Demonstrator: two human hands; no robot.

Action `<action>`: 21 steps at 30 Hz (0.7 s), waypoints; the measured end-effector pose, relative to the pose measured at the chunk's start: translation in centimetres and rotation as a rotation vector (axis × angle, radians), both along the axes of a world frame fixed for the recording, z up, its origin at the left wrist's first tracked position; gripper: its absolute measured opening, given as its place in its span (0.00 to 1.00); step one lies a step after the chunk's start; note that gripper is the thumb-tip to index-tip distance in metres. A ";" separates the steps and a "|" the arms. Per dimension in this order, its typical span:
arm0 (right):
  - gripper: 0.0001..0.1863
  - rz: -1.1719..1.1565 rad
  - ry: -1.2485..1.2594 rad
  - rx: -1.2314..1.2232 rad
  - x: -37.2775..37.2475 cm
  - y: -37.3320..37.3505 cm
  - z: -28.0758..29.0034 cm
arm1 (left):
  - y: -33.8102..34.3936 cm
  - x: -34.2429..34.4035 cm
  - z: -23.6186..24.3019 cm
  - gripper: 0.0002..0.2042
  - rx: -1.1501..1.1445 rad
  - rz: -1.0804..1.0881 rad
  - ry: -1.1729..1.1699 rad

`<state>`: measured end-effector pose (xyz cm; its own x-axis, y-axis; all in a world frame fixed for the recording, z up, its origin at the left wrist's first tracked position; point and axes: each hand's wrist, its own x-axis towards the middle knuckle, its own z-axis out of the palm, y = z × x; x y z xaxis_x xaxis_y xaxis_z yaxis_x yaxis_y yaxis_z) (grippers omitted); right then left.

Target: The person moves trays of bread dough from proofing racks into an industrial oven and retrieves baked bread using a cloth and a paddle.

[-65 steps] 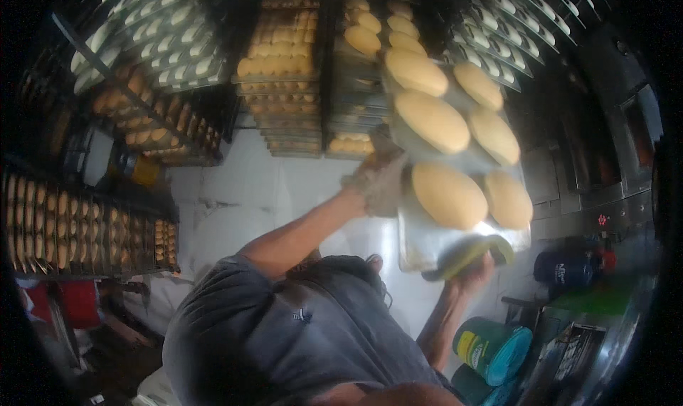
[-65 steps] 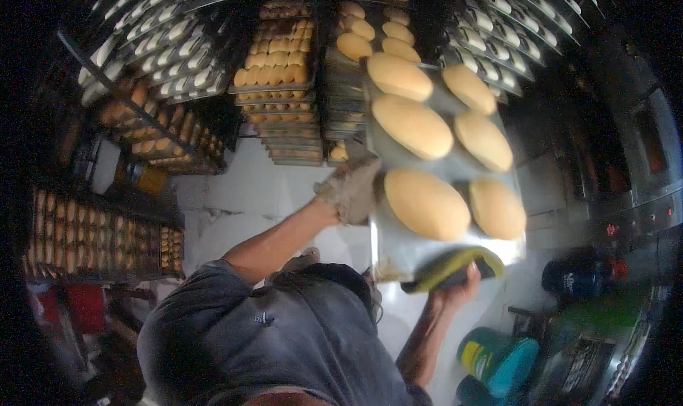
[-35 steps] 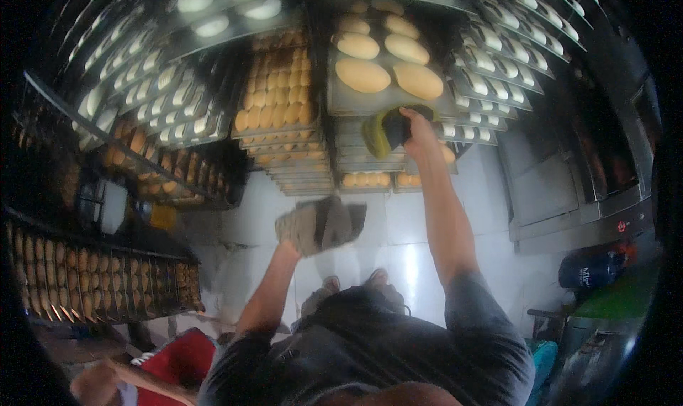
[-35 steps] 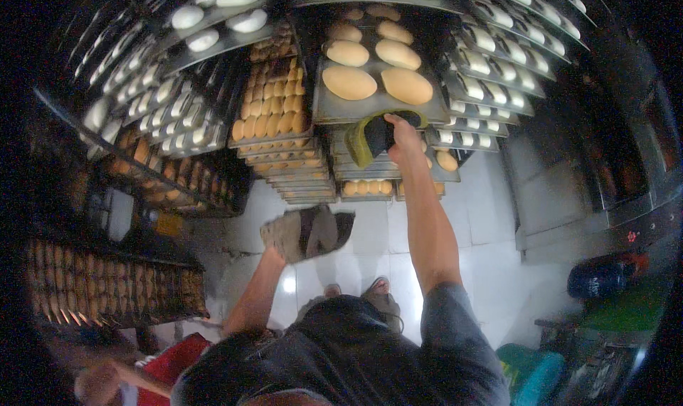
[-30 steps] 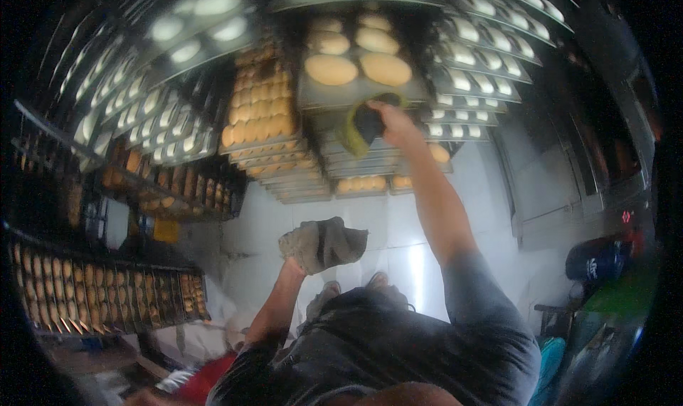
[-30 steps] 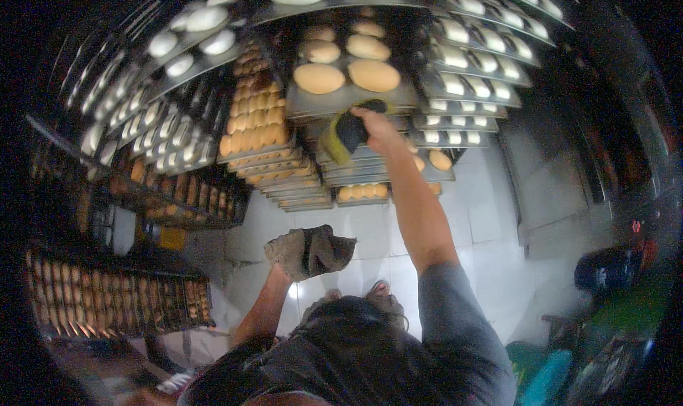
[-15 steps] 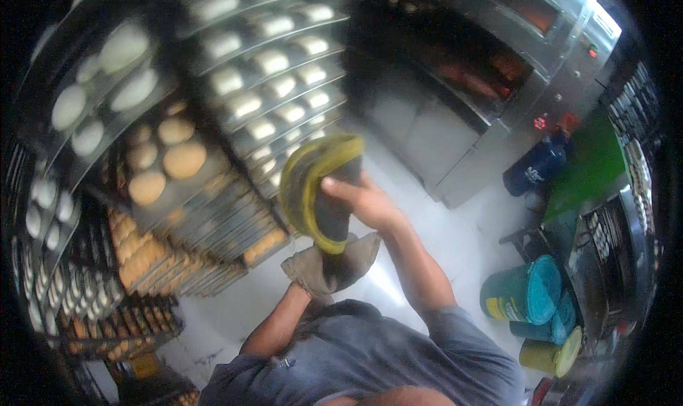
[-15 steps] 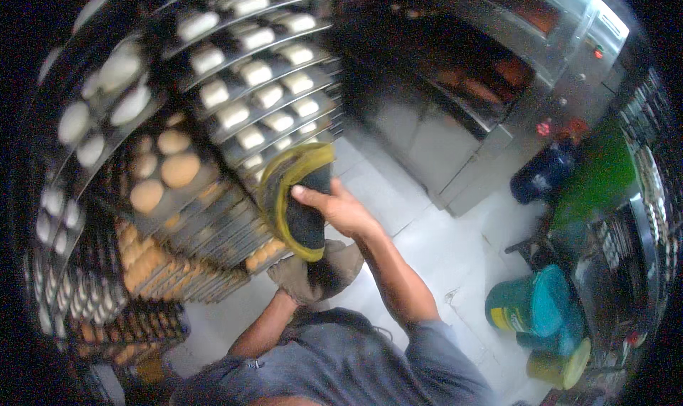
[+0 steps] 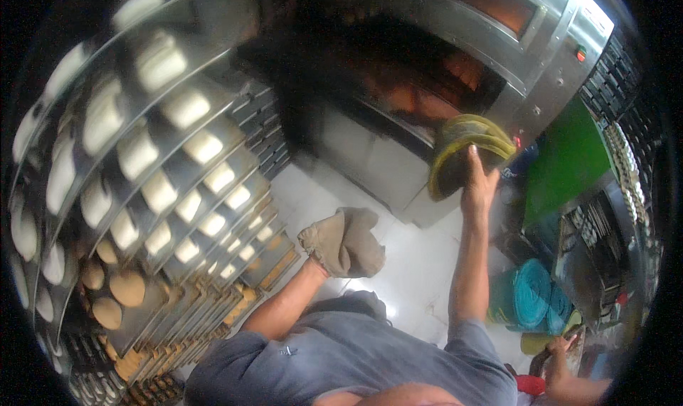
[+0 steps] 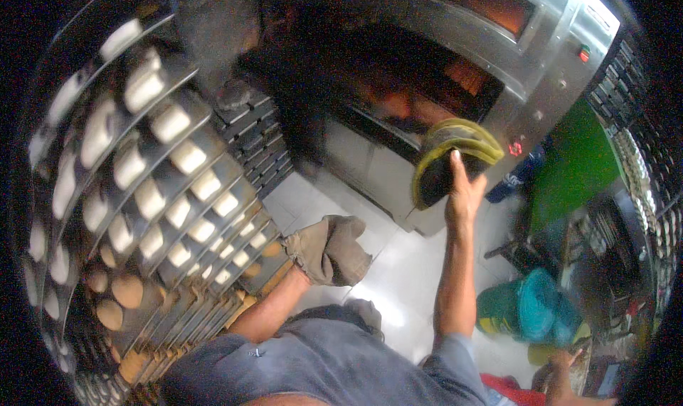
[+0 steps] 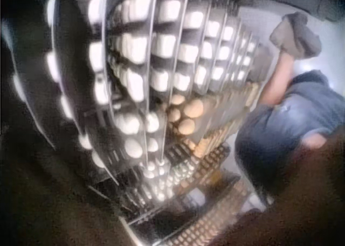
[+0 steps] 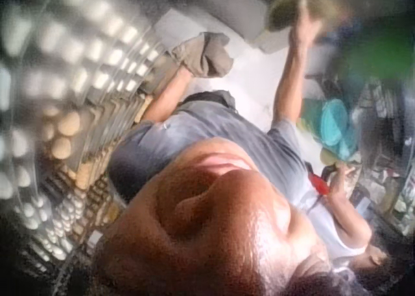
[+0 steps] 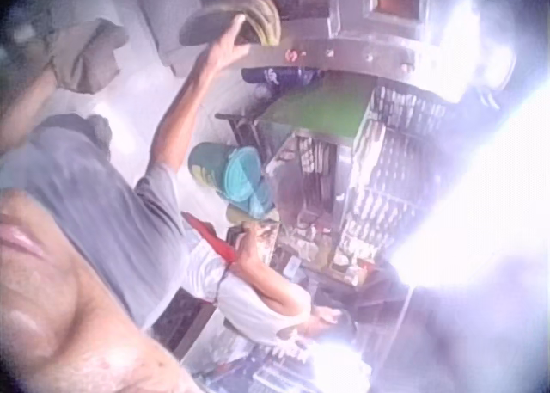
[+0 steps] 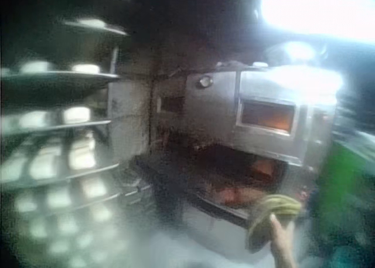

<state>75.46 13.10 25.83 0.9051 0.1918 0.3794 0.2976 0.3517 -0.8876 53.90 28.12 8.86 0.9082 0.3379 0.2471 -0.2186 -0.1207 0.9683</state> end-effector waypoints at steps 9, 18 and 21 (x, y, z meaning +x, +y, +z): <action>0.22 0.032 -0.445 -1.228 18.9 7.9 -7.7 | 13.3 18.6 5.1 0.24 0.334 0.389 -0.030; 0.24 0.157 -0.450 -1.278 20.0 9.9 -6.7 | 39.9 36.5 8.7 0.16 -1.061 0.475 -0.311; 0.24 0.119 -0.291 -1.332 20.4 10.4 -6.4 | 47.3 44.8 9.6 0.15 -0.939 0.567 -0.295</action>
<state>95.89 23.51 19.38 0.7776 0.6285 0.0202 0.5581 -0.6750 -0.4827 98.69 75.44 18.48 0.5137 0.8462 -0.1419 -0.5982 0.4718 0.6477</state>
